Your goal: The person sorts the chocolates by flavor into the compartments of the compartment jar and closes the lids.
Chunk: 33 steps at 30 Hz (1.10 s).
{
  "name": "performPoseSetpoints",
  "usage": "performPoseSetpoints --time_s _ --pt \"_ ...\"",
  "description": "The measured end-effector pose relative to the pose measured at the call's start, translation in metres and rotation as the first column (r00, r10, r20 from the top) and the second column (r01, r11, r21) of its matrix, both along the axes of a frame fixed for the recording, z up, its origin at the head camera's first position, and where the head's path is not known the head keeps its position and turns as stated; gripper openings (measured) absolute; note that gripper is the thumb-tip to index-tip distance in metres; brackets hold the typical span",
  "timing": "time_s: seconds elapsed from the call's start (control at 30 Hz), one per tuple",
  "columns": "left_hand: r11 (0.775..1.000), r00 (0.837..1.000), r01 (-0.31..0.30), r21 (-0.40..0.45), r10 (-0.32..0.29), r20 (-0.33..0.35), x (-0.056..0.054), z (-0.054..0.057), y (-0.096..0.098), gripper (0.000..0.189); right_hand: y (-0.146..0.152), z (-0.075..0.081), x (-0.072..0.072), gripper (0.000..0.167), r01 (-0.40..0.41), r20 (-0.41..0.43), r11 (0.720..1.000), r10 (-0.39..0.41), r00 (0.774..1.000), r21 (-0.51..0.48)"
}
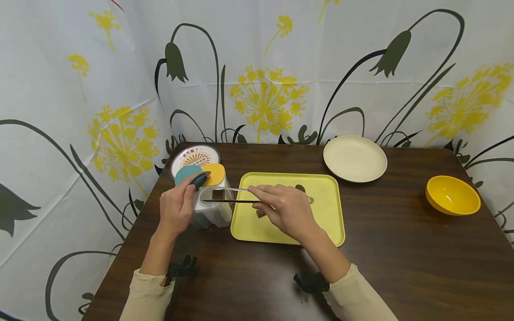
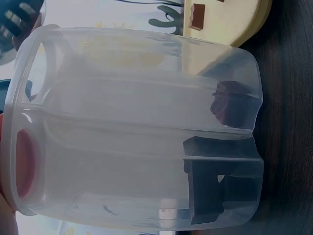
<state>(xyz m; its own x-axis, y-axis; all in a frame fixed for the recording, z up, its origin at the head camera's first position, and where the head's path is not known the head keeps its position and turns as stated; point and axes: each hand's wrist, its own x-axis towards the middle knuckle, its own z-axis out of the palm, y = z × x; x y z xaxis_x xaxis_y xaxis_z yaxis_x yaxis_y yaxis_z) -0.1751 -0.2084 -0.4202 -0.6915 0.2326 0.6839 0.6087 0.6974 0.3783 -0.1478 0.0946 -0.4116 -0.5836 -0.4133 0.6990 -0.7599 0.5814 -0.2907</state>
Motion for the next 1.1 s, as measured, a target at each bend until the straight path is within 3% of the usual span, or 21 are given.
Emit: performPoseSetpoints --time_s 0.23,0.53,1.1 --pt "1.000 1.000 0.006 0.000 -0.006 -0.003 0.000 0.000 0.000 0.039 -0.014 -0.003 -0.005 0.043 -0.063 0.027 0.998 0.063 0.998 -0.016" --pt "1.000 1.000 0.006 0.010 -0.006 -0.005 0.000 0.000 0.000 0.038 -0.018 -0.002 -0.006 0.044 -0.049 0.052 0.999 0.049 0.997 -0.006" --pt "1.000 1.000 0.007 0.016 -0.006 -0.009 -0.001 -0.001 0.001 0.040 -0.013 -0.005 -0.001 0.061 -0.047 0.116 0.998 0.044 0.992 0.030"
